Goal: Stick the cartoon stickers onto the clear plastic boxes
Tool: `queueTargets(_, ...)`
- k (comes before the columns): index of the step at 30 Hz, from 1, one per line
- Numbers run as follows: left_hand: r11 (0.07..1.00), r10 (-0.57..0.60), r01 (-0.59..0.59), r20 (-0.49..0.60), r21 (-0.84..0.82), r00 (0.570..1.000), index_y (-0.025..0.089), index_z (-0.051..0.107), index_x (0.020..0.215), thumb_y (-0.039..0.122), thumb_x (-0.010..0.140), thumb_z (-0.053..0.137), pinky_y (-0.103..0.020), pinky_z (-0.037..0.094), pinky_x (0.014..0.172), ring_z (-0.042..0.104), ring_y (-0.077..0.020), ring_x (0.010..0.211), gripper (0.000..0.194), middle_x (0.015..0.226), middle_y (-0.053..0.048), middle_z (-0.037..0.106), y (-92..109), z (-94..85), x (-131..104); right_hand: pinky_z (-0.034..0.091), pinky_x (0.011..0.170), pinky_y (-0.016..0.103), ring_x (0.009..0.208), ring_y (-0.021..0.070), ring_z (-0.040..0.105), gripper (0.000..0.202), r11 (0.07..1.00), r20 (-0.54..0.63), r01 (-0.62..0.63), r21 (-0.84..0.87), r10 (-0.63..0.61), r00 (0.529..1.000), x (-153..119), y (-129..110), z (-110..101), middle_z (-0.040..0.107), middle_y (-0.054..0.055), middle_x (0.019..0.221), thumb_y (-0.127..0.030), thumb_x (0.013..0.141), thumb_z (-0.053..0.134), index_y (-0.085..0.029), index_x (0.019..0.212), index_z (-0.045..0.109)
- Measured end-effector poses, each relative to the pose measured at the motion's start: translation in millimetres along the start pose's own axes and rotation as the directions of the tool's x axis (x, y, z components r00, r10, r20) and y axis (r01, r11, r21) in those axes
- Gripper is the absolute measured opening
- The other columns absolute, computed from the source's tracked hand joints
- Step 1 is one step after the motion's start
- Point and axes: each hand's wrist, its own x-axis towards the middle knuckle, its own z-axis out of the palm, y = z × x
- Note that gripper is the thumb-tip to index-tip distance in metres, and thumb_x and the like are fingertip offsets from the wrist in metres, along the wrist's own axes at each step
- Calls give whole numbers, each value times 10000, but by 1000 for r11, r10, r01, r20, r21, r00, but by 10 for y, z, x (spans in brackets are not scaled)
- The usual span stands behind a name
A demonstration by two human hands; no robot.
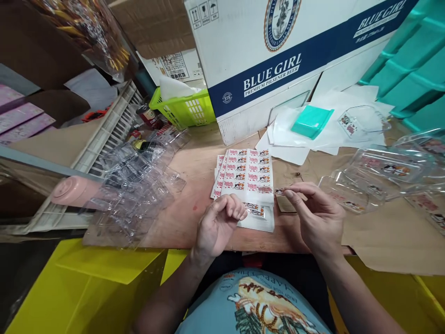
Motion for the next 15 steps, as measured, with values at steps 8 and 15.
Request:
queueTargets(8, 988, -111, 110, -2, -107, 994, 197, 289, 616, 336, 895, 451, -316, 311, 624, 273, -144, 619, 352, 658, 7, 268, 8, 3, 22, 484, 719, 289, 840, 163, 604, 70, 1000, 46, -26, -7, 26, 999, -32, -29, 45, 642, 29, 869, -178, 825, 735, -230, 872, 730)
queueTargets(15, 1000, -1, 1, 11, -17, 1000, 186, 321, 601, 273, 875, 483, -312, 292, 633, 302, -135, 631, 330, 638, 8, 304, -54, -14, 21, 499, 718, 308, 851, 178, 607, 38, 998, 50, -23, -58, 26, 998, -48, -8, 45, 640, 37, 876, -223, 826, 736, -227, 863, 728)
